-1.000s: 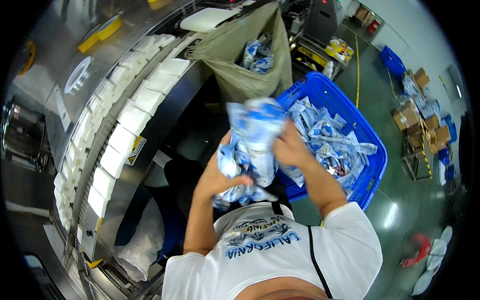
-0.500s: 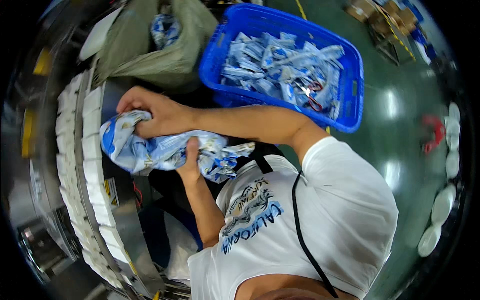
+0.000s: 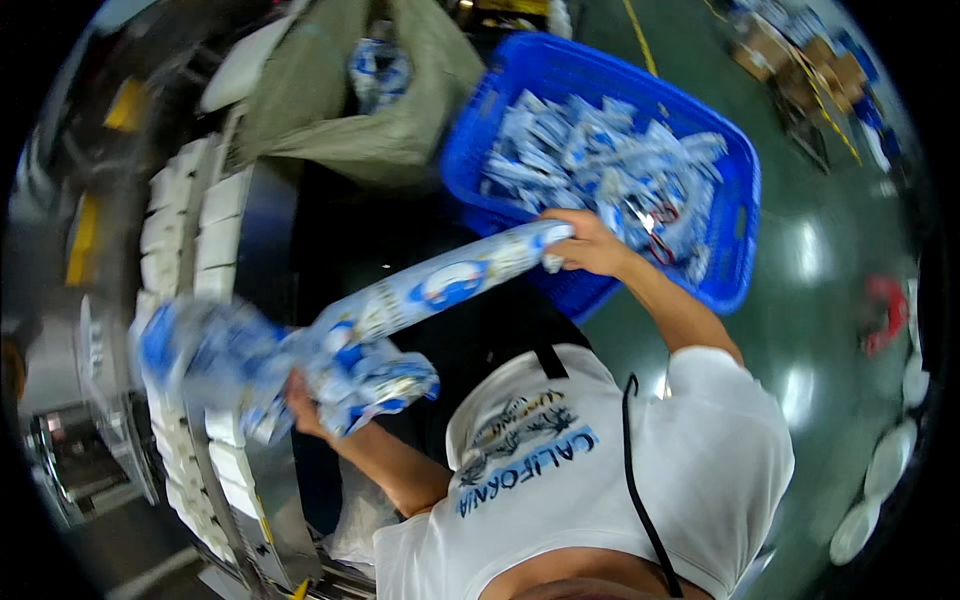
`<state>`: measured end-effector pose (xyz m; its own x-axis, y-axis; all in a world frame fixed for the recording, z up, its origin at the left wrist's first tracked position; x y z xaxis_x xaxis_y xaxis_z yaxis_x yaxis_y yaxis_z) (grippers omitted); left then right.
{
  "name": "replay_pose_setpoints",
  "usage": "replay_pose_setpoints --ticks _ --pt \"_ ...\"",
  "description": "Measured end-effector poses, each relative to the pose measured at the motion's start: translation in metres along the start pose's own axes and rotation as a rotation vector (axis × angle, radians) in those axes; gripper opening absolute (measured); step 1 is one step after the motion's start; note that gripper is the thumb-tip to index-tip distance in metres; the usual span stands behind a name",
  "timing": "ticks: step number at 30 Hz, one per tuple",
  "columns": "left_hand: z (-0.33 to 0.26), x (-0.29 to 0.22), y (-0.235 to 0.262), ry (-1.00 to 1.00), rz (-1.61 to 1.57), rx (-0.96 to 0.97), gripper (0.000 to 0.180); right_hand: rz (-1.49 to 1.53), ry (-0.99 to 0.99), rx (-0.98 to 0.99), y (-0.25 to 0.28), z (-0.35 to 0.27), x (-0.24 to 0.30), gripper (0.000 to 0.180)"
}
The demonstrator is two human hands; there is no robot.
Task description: The person unpacks white rectangular items from blue plastic bags and places them onto a conveyor belt. They then move to a different machine and place the items into a packaging device.
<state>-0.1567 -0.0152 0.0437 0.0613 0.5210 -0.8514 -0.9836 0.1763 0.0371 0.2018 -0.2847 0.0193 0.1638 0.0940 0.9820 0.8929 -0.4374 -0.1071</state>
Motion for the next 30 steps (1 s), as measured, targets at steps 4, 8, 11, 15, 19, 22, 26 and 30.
replay_pose_setpoints --ticks 4,8,11,15,19,22,26,30 --pt "0.001 0.004 -0.062 0.61 -0.217 0.19 0.045 -0.265 0.392 -0.121 0.01 0.007 0.042 0.021" --pt "0.016 -0.005 -0.148 0.741 -0.295 0.544 0.05 -0.261 0.81 -0.037 -0.007 0.062 0.074 0.035" --pt "0.045 -0.02 -0.215 0.615 -0.396 0.761 0.053 -0.146 0.806 -0.122 -0.047 0.106 0.103 0.042" --pt "0.133 -0.058 -0.279 0.25 -0.319 0.844 0.076 -0.38 0.826 -0.42 -0.022 0.185 0.123 0.044" --pt "0.234 -0.027 -0.334 0.132 0.121 0.511 0.104 0.593 0.638 -0.245 -0.023 0.293 0.162 0.04" --pt "0.295 -0.008 -0.386 0.131 0.264 0.727 0.074 0.594 0.777 -0.2 -0.001 0.399 0.154 0.041" --pt "0.324 0.098 -0.446 0.216 0.768 0.624 0.063 0.043 0.371 -0.26 0.049 0.501 0.064 0.055" --pt "0.312 0.219 -0.462 0.362 1.079 0.737 0.052 -1.219 0.304 0.18 0.057 0.457 0.007 0.052"
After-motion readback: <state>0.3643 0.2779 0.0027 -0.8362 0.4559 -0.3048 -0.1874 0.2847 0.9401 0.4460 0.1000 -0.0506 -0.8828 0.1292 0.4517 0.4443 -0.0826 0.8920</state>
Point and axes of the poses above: each hand's wrist, its own z-axis towards the middle knuckle, its own y-axis out of the back of the hand, x = y × z, the point moved 1 cm from there along z, towards the middle knuckle, and after that the axes turned 6 degrees about y, right-handed, at the moved point
